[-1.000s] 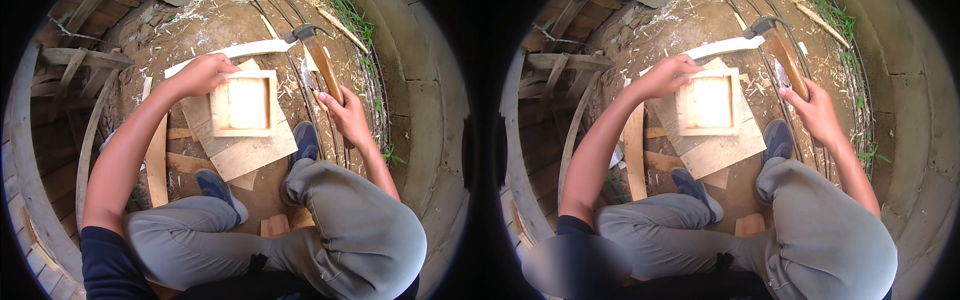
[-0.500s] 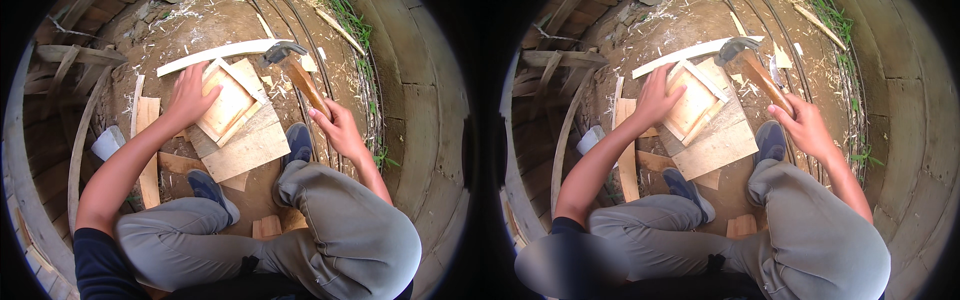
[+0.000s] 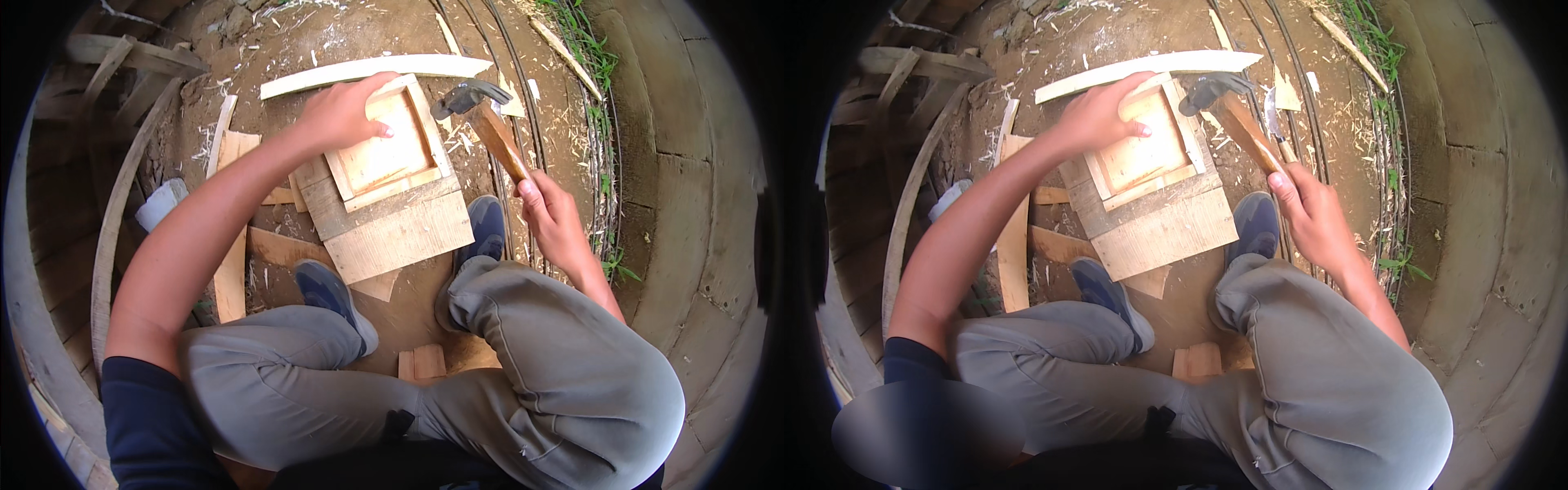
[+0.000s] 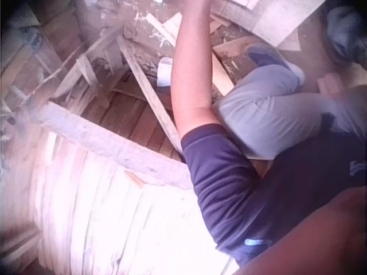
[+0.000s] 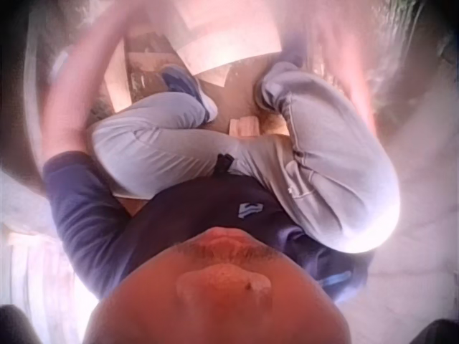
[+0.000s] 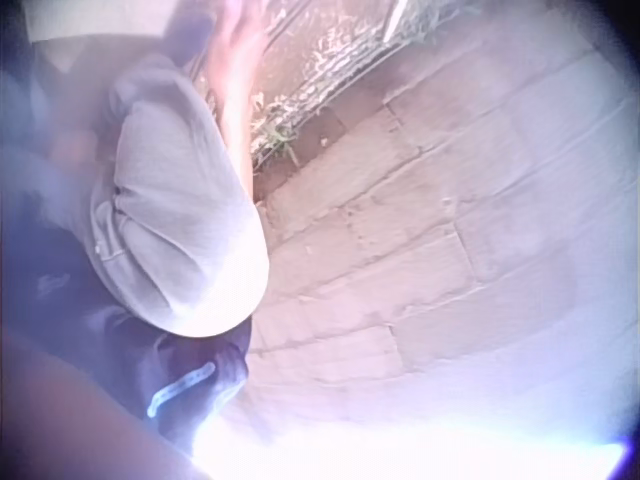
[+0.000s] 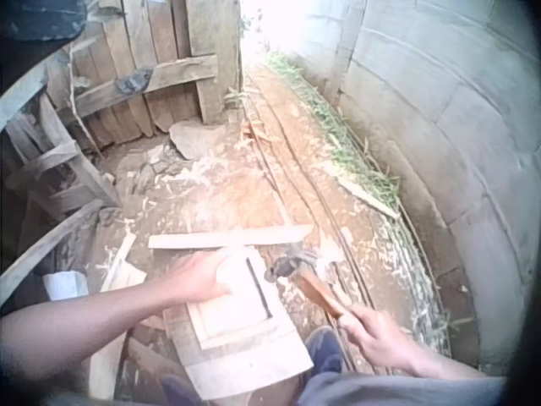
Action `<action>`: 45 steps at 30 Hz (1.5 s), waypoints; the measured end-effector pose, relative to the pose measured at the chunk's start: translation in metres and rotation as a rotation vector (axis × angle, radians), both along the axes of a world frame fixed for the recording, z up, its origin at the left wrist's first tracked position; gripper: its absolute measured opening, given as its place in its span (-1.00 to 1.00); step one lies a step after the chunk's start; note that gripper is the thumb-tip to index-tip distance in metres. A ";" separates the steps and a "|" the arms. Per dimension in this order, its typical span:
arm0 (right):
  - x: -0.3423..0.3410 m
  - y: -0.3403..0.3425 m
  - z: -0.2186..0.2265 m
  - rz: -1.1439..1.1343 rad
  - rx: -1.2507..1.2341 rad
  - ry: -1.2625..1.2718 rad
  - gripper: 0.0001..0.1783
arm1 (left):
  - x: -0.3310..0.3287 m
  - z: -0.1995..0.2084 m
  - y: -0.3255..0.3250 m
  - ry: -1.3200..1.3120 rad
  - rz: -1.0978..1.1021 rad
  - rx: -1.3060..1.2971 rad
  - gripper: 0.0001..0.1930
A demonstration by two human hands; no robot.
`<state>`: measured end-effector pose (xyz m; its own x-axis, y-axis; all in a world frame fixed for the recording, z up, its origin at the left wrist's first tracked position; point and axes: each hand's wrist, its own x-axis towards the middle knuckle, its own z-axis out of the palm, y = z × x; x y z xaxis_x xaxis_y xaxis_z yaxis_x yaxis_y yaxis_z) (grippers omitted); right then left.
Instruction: The person assembles a small wooden box by hammering nails into pre-cut wooden pieces. They repeatedly position the pieces and strike them with a hammer to join the frame.
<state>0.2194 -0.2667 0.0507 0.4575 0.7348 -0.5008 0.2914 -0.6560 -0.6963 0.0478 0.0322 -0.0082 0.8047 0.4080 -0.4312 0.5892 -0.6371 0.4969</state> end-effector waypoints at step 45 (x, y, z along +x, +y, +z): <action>-0.012 0.036 0.056 0.517 -0.065 -0.531 -0.68 | -0.002 -0.010 0.008 0.136 0.073 -0.062 -0.20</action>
